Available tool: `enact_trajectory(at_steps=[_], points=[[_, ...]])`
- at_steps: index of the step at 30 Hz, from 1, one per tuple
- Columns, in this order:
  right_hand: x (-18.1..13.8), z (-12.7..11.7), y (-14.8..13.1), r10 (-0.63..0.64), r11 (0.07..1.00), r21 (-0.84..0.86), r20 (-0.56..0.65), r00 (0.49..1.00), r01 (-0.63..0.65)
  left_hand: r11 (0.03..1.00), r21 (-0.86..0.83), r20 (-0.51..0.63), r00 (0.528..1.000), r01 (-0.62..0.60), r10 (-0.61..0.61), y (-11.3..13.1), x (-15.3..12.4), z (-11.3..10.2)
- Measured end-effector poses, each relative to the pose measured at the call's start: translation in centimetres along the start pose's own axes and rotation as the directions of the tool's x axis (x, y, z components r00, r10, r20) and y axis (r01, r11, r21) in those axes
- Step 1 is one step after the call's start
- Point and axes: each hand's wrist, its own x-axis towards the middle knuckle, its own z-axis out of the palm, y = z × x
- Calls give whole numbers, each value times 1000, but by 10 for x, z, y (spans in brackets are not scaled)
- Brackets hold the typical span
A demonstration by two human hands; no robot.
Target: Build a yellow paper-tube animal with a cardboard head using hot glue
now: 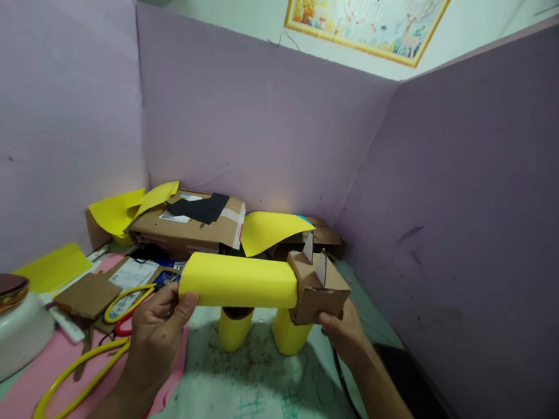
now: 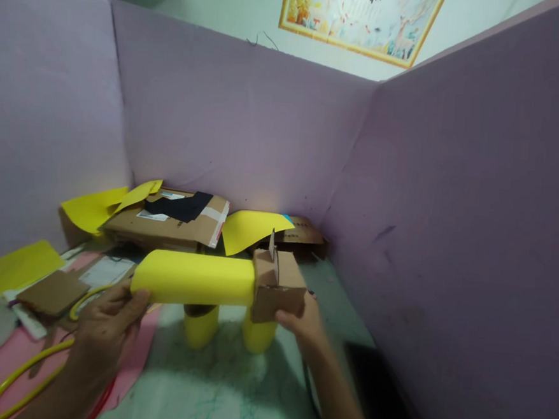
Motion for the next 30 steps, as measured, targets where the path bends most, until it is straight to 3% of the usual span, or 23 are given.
enact_trajectory(at_steps=[3,8,15,20,24,27,30], points=[[-1,2,0,-5,1000,13,7,1000,5,1000,18,12,1000,-8,8,1,1,2],[-2,7,-1,-26,1000,9,0,1000,26,992,-123,-17,999,26,-29,-3,3,4],[-2,6,3,-5,1000,-18,-28,1000,5,992,-117,-5,999,52,-52,-2,0,4],[-1,7,7,-57,998,1,-95,994,57,966,-251,-115,989,59,-90,13,11,3],[3,14,8,-75,997,-30,-232,970,71,890,-439,-262,930,121,-256,22,27,-7],[11,21,4,-69,998,-16,-281,957,67,816,-517,-177,900,259,-398,20,35,-15],[26,28,-3,-110,994,-48,-268,957,101,767,-562,-119,888,308,-443,16,37,-16]])
